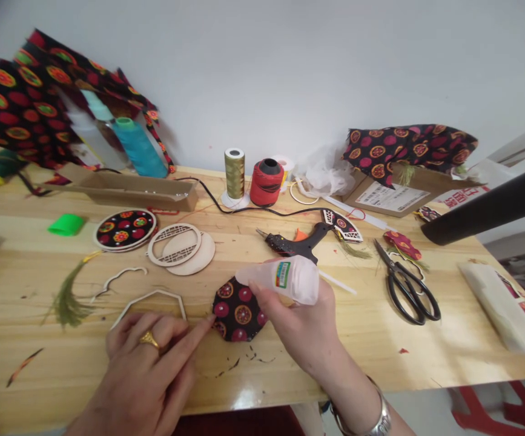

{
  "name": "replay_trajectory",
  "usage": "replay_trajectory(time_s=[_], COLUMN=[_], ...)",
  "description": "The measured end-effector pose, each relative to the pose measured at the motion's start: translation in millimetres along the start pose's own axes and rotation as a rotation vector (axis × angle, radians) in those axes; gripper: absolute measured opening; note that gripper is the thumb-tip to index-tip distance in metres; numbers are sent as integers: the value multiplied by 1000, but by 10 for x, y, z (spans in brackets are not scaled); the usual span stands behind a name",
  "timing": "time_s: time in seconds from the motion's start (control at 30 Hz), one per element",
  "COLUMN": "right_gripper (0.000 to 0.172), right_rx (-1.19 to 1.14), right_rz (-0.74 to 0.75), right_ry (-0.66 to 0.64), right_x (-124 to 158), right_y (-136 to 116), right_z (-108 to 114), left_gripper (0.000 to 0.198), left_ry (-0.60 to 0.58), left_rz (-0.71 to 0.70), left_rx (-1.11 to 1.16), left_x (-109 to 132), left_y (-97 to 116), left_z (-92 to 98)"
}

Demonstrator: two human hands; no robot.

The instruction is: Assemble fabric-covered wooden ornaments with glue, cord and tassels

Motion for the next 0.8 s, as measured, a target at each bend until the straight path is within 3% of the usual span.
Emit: replay_trajectory(time_s=[0.17,0.4,0.7,0.8], right_gripper=[15,16,16,19], right_rx=[37,124,198,137], right_rz=[-6,39,49,-27], right_ry=[-63,-70,-27,72], right_x=[-18,-10,80,169], right_y=[17,-34,-107,-88], right_z=[-75,32,373,566], left_gripper=[38,40,43,45], left_ry=[-16,-16,-11,-9], left_rz=[14,26,-56,-76], left_rx=[-15,-4,-90,-106], left_x=[-10,-2,-29,-24], left_y=[-7,-37,33,40], left_z=[-3,-11,4,-1])
Point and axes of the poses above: each hand's wrist, its own x-axis away from the middle knuckle, its own z-axis out of the back of the hand, y = z × x, the point moved 10 cm from there along -x, towards the middle knuckle, and after that the axes turned 12 degrees about -x, right-handed, at the moved point
